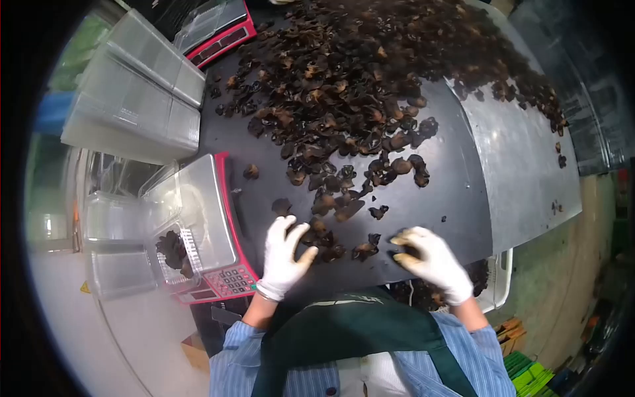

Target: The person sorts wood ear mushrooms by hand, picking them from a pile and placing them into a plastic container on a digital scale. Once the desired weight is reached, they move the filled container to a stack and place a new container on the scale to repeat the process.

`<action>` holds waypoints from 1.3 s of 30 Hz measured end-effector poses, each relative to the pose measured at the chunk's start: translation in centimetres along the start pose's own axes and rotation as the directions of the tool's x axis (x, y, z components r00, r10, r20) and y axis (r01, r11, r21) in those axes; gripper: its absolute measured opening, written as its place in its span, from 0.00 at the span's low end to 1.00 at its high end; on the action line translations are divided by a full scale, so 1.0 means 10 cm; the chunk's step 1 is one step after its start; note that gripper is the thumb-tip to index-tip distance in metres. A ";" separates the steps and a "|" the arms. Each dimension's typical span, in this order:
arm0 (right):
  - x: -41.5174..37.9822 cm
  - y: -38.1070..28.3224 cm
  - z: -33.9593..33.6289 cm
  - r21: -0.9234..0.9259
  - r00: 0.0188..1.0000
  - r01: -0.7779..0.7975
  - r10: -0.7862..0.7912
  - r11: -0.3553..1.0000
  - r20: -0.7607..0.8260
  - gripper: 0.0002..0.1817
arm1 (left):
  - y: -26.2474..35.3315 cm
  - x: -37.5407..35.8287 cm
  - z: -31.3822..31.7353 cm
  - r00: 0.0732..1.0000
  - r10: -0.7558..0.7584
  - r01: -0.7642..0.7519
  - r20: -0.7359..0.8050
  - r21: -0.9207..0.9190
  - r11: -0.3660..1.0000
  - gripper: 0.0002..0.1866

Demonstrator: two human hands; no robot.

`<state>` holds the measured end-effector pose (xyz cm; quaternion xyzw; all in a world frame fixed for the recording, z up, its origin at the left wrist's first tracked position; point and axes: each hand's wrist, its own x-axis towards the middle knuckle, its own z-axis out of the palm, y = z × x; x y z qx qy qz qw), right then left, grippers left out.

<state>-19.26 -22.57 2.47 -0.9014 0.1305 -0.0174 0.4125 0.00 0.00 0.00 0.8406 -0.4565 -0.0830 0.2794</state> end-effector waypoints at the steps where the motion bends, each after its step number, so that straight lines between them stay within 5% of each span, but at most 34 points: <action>1: 0.02 -0.03 -0.01 0.002 1.000 0.005 -0.005 1.000 0.004 0.25 | 0.08 -0.01 0.02 0.998 0.046 -0.047 0.039 0.035 0.998 0.27; 2: 0.11 -0.13 0.12 -0.031 0.991 0.102 -0.104 0.994 -0.085 0.22 | 0.10 -0.04 0.09 0.993 0.095 -0.097 0.073 0.029 0.995 0.26; 5: 0.31 -0.04 0.52 -0.194 0.990 0.133 -0.123 0.972 0.062 0.13 | 0.05 -0.13 0.12 0.967 0.163 -0.166 0.196 -0.005 0.986 0.17; 9: 0.60 -0.13 0.43 -0.257 0.921 0.116 -0.201 0.960 -0.334 0.15 | -0.08 -0.16 0.04 0.999 0.023 -0.028 0.048 0.112 0.993 0.16; 11: 0.73 -0.17 0.46 -0.280 0.893 0.113 -0.221 0.953 -0.392 0.18 | -0.08 -0.16 -0.03 0.992 -0.118 0.116 0.032 0.073 0.991 0.25; 14: 0.78 -0.16 0.61 -0.331 0.939 0.208 -0.283 0.921 -0.197 0.20 | -0.02 -0.22 -0.12 0.978 -0.208 0.209 0.028 -0.017 0.978 0.28; 19: 0.68 -0.19 0.41 -0.252 0.919 0.220 -0.287 0.942 -0.271 0.19 | -0.07 -0.33 -0.03 0.971 -0.236 0.236 0.039 0.001 0.972 0.23; 20: 0.63 -0.16 0.36 -0.191 0.921 0.204 -0.255 0.960 -0.295 0.19 | -0.08 -0.32 -0.02 0.994 -0.103 0.105 -0.040 0.074 0.992 0.18; 23: 0.45 -0.04 0.24 0.006 0.930 0.097 -0.088 0.995 -0.357 0.15 | -0.01 -0.26 -0.04 0.928 -0.372 0.366 0.025 -0.259 0.894 0.16; 25: 0.32 0.05 0.23 0.000 0.924 0.028 -0.026 1.000 -0.382 0.14 | 0.20 -0.09 -0.02 0.926 -0.373 0.292 -0.054 -0.524 0.800 0.16; 27: 0.26 0.10 0.33 -0.016 0.924 0.076 -0.077 0.997 -0.375 0.13 | 0.65 0.03 -0.05 0.950 -0.218 0.305 0.222 -0.806 0.508 0.22; 29: 0.27 0.00 0.36 -0.061 0.925 0.169 -0.180 0.984 -0.334 0.13 | 0.99 0.17 -0.22 0.905 0.309 0.131 0.291 -0.884 0.449 0.28; 31: 0.35 -0.02 0.41 -0.095 0.904 0.209 -0.229 0.973 -0.362 0.15 | 0.96 0.32 -0.18 0.891 0.431 -0.244 0.143 -0.650 0.720 0.20; 33: 0.52 0.08 0.50 -0.175 0.894 0.140 -0.200 0.975 -0.400 0.21 | 0.66 0.55 -0.01 0.948 0.310 -0.314 -0.070 -0.347 0.884 0.16; 34: 0.64 0.05 0.51 -0.217 0.886 0.071 -0.162 0.973 -0.434 0.25 | 0.48 0.71 -0.02 0.970 0.244 -0.234 0.018 -0.213 0.949 0.17; 36: 0.80 -0.04 0.57 -0.319 0.901 -0.036 -0.107 0.947 -0.420 0.31 | 0.11 0.66 0.20 0.986 0.161 -0.139 -0.050 0.298 0.944 0.23; 39: 0.80 -0.20 0.71 -0.345 0.975 0.107 -0.166 0.933 -0.146 0.36 | -0.14 0.45 0.16 0.999 -0.041 0.033 0.015 0.378 0.925 0.21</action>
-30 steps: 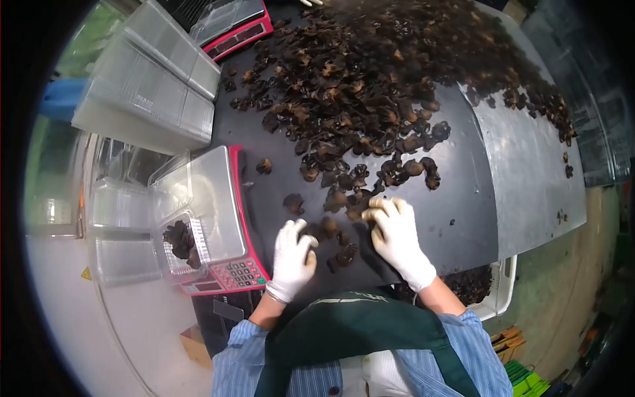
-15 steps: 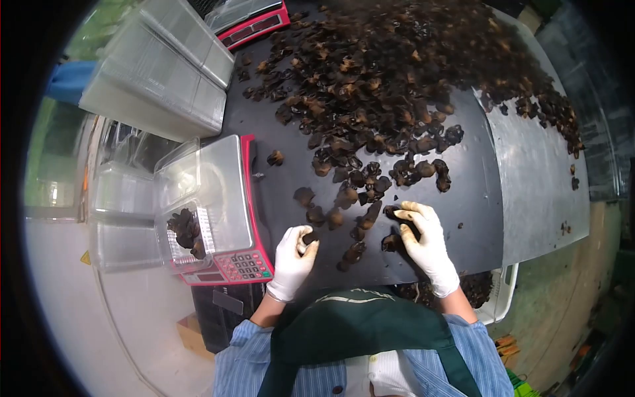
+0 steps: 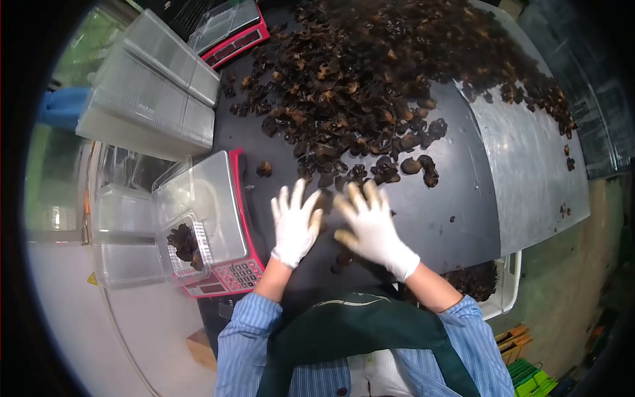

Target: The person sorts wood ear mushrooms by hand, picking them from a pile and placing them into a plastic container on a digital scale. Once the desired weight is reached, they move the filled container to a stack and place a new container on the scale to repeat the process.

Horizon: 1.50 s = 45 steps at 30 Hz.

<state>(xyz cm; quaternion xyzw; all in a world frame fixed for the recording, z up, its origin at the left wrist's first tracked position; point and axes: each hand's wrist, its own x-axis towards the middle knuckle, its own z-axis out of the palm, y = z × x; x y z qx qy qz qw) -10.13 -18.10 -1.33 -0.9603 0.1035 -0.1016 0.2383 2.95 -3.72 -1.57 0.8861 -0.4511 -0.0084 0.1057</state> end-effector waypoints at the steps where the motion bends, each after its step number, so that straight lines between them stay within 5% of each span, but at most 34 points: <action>1: -0.10 -0.06 0.02 0.017 0.992 0.107 -0.108 0.994 0.063 0.35 | -0.08 -0.11 0.00 0.999 -0.045 0.045 0.003 -0.023 0.999 0.20; 4: -0.38 -0.11 -0.07 0.053 0.925 0.324 -0.328 0.945 0.194 0.31 | -0.15 -0.41 -0.06 0.983 -0.179 0.184 0.044 -0.241 0.953 0.19; 8: -0.59 0.21 -0.34 -0.059 0.983 0.062 -0.051 0.996 0.178 0.36 | -0.05 -0.71 -0.05 0.981 -0.193 0.177 0.003 -0.410 0.895 0.19; 12: -0.77 0.63 -0.43 -0.140 0.980 -0.197 0.196 0.970 -0.026 0.38 | 0.19 -0.82 -0.06 0.998 -0.040 0.054 0.040 -0.488 0.871 0.23; 14: -0.83 0.72 -0.38 -0.032 0.958 -0.257 0.251 0.966 -0.142 0.37 | 0.28 -0.79 -0.08 0.998 -0.005 0.043 0.068 -0.579 0.814 0.27; 17: -0.76 0.67 -0.34 0.027 0.935 -0.282 0.281 0.959 -0.214 0.35 | 0.23 -0.49 -0.14 0.987 -0.053 -0.021 -0.151 -0.448 0.894 0.25; 20: -0.48 0.82 -0.27 -0.019 0.894 -0.336 0.313 0.942 -0.320 0.34 | 0.08 0.07 -0.13 0.931 -0.249 0.144 -0.266 -0.359 0.922 0.24; 24: -0.01 1.05 -0.20 -0.059 0.830 -0.452 0.396 0.890 -0.393 0.35 | -0.14 0.60 0.11 0.917 -0.348 0.326 -0.193 -0.134 0.936 0.26; 25: 0.06 1.04 -0.20 -0.082 0.826 -0.474 0.410 0.877 -0.386 0.35 | -0.16 0.60 0.14 0.959 -0.247 0.232 -0.139 -0.112 0.966 0.26; 29: -0.04 0.55 -0.19 -0.094 0.992 -0.117 0.111 0.989 -0.063 0.36 | 0.03 0.25 0.14 0.996 0.088 -0.089 -0.016 -0.277 0.957 0.25; 33: -0.39 0.15 -0.33 0.083 0.970 0.206 -0.214 0.975 0.112 0.28 | 0.22 -0.19 -0.21 0.949 0.288 -0.207 0.131 -0.434 0.877 0.13; 37: -0.21 0.50 -0.50 0.090 0.978 0.193 -0.184 0.977 -0.094 0.24 | 0.14 -0.04 -0.27 0.988 0.128 -0.154 -0.085 -0.497 0.854 0.09; 40: 0.15 0.72 -0.39 -0.034 0.936 -0.177 0.157 0.984 -0.315 0.25 | 0.04 0.42 -0.05 0.978 0.018 -0.109 -0.207 -0.438 0.892 0.19; 43: 0.35 0.70 -0.18 -0.171 0.972 -0.139 0.101 0.975 -0.213 0.34 | 0.07 0.66 0.13 0.994 0.063 -0.085 -0.088 -0.271 0.959 0.28; 45: 0.32 0.45 -0.14 -0.161 1.000 0.011 -0.006 0.987 0.029 0.33 | 0.00 0.60 0.25 0.989 0.146 -0.138 0.014 -0.247 0.959 0.23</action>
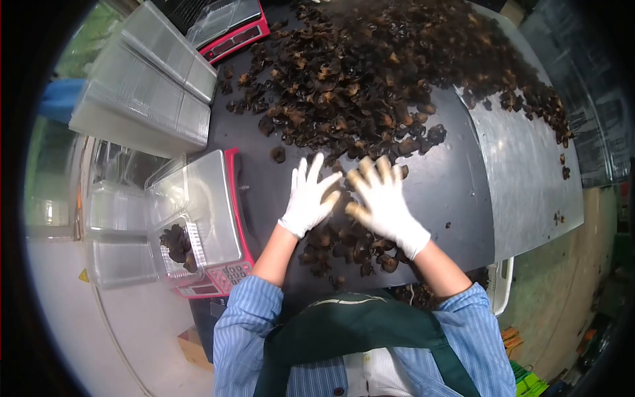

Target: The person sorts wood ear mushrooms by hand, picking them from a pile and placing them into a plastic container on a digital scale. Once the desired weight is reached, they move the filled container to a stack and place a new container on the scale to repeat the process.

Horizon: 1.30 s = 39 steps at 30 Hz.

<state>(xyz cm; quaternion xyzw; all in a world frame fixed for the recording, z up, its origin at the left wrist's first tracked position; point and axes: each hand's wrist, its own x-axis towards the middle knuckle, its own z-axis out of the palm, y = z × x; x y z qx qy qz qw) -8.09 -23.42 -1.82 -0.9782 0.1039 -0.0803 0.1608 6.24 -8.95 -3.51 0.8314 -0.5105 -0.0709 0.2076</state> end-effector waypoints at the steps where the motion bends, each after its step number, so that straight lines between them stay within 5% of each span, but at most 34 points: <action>1: -0.05 -0.13 -0.03 0.045 0.989 0.087 -0.092 0.995 0.114 0.34 | -0.03 -0.07 -0.02 0.998 0.031 -0.029 0.058 -0.026 0.999 0.21; 6: -0.49 -0.38 -0.21 0.352 0.904 0.349 -0.410 0.869 0.117 0.29 | 0.04 -0.63 -0.46 0.974 -0.130 0.169 0.183 -0.219 0.961 0.24; 10: -0.27 -0.01 -0.32 0.445 0.962 0.249 -0.168 0.860 -0.213 0.12 | -0.01 -0.79 -0.58 0.972 -0.227 0.231 0.053 -0.346 0.909 0.25; 13: 0.00 0.31 -0.14 0.268 0.940 0.072 0.025 0.961 -0.341 0.11 | -0.01 -0.73 -0.53 0.954 -0.299 0.270 -0.009 -0.408 0.872 0.21; 18: 0.25 0.17 0.14 -0.022 0.985 0.029 -0.032 0.999 -0.169 0.23 | 0.06 -0.52 -0.40 0.942 -0.320 0.258 -0.103 -0.390 0.884 0.16; 23: 0.06 0.54 0.16 0.010 0.949 0.068 -0.062 0.998 -0.309 0.09 | -0.04 -0.33 -0.32 0.937 -0.298 0.226 -0.184 -0.335 0.915 0.14; 26: -0.38 0.74 -0.21 -0.034 0.971 -0.088 0.079 0.996 -0.225 0.06 | -0.07 -0.23 -0.28 0.930 -0.305 0.225 -0.206 -0.337 0.914 0.13; 29: -0.83 1.00 -0.45 -0.265 0.927 -0.365 0.321 0.893 -0.194 0.05 | -0.03 -0.16 -0.28 0.946 -0.244 0.189 -0.212 -0.250 0.950 0.16; 31: -0.88 0.97 -0.68 -0.300 0.917 -0.398 0.377 0.867 -0.127 0.06 | 0.00 -0.15 -0.22 0.944 -0.233 0.189 -0.232 -0.196 0.962 0.19; 35: -0.43 0.60 -0.55 0.032 0.969 -0.117 0.121 0.993 -0.215 0.03 | -0.09 -0.13 -0.10 0.948 -0.220 0.190 -0.231 -0.144 0.971 0.23; 39: 0.18 0.14 -0.04 0.287 0.974 0.206 -0.169 0.935 -0.149 0.04 | -0.08 -0.05 -0.18 0.951 -0.237 0.215 -0.198 -0.123 0.969 0.19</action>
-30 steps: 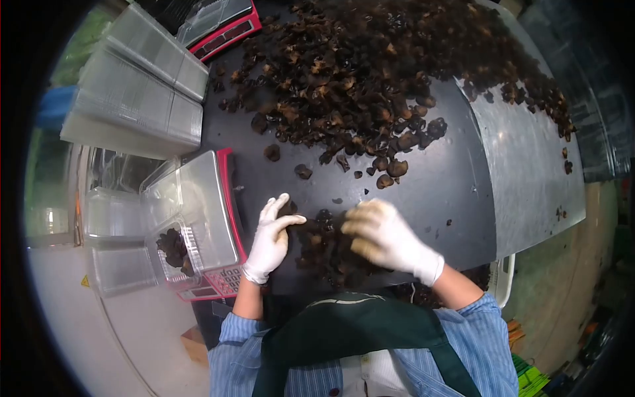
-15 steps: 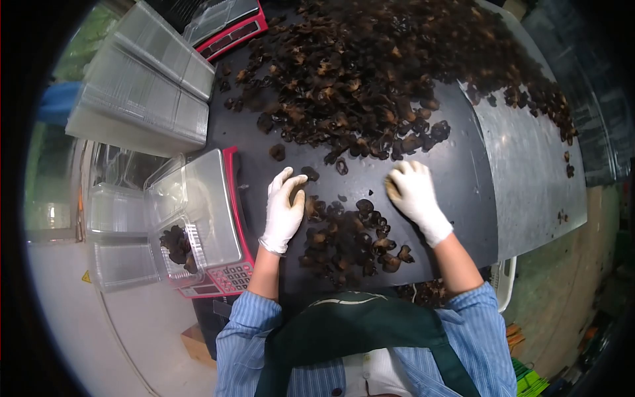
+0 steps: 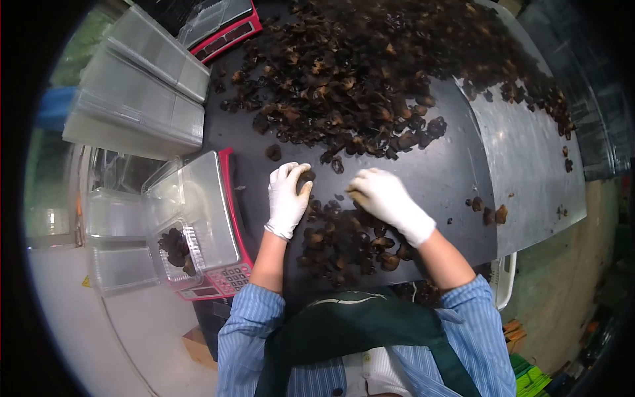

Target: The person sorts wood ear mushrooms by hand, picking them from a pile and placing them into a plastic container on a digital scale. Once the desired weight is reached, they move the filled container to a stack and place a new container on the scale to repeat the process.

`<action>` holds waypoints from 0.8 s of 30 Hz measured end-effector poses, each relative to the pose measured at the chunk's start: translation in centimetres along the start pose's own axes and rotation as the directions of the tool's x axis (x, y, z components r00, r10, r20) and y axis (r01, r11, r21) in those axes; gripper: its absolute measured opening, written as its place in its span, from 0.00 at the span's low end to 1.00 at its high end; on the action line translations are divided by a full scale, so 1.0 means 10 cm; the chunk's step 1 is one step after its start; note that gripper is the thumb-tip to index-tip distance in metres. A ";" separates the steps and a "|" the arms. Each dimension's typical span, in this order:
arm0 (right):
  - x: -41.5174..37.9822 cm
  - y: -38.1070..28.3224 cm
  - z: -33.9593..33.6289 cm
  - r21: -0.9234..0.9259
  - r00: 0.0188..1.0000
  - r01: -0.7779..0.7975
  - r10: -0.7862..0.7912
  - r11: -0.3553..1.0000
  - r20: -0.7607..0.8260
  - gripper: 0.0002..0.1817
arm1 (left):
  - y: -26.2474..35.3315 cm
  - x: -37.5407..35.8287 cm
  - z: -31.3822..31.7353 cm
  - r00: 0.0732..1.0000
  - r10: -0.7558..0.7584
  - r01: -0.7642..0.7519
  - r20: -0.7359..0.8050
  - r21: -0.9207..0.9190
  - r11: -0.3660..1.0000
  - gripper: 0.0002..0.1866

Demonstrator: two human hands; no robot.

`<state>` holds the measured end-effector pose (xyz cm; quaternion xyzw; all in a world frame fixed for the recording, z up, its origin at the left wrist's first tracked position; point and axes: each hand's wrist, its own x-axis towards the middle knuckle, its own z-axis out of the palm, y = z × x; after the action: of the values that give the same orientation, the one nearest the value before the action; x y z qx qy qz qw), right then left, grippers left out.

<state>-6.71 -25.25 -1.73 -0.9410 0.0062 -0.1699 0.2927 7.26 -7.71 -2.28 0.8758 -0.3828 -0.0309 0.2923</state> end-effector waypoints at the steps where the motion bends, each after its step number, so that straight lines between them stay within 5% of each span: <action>1: 0.12 -0.03 0.15 0.037 0.999 0.038 -0.039 0.999 0.030 0.04 | 0.00 0.02 -0.02 1.000 -0.007 0.007 0.010 0.008 1.000 0.18; 6: 0.14 0.10 0.13 -0.114 0.994 0.056 -0.045 0.992 0.100 0.03 | 0.02 0.10 -0.05 0.993 -0.063 0.056 0.100 0.063 0.996 0.13; 7: 0.01 0.29 0.10 -0.170 0.995 0.055 -0.039 0.984 0.097 0.02 | 0.06 0.10 -0.02 0.993 -0.047 0.055 0.106 -0.074 0.996 0.12; 10: -0.34 0.46 -0.48 -0.209 0.961 -0.180 0.217 0.961 0.172 0.02 | 0.45 0.08 0.13 0.970 0.122 -0.011 0.210 -0.465 0.885 0.15; 11: -0.51 0.53 -0.64 -0.239 0.944 -0.251 0.292 0.938 0.155 0.01 | 0.61 0.06 0.14 0.934 0.278 -0.143 0.224 -0.478 0.866 0.18; 12: -0.53 0.50 -0.65 -0.265 0.956 -0.235 0.271 0.935 0.110 0.01 | 0.60 0.04 0.16 0.929 0.215 -0.029 0.302 -0.520 0.853 0.19; 14: -0.95 0.58 -1.06 -0.403 0.790 -0.485 0.586 0.776 0.180 0.04 | 0.83 0.06 0.17 0.877 0.415 -0.276 0.241 -0.453 0.847 0.17; 16: -1.02 0.51 -1.16 -0.505 0.764 -0.508 0.636 0.698 0.112 0.03 | 0.74 0.10 0.17 0.883 0.407 -0.318 0.236 -0.337 0.886 0.16; 18: -0.86 0.34 -1.06 -0.382 0.909 -0.408 0.409 0.829 -0.083 0.03 | 0.70 0.01 0.19 0.848 0.435 -0.398 0.302 -0.179 0.900 0.18; 21: -0.59 0.09 -0.63 -0.167 0.974 -0.226 0.218 0.960 -0.062 0.04 | 0.77 -0.15 0.21 0.783 0.490 -0.505 0.383 -0.067 0.860 0.18; 24: -0.68 0.06 -0.36 -0.260 0.969 -0.237 0.247 0.936 0.006 0.08 | 0.73 -0.13 0.15 0.787 0.403 -0.450 0.467 -0.011 0.893 0.16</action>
<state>-14.19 -26.92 -1.43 -0.9661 0.1383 -0.1121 0.1868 1.15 -11.42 0.16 0.7477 -0.6296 -0.1498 0.1486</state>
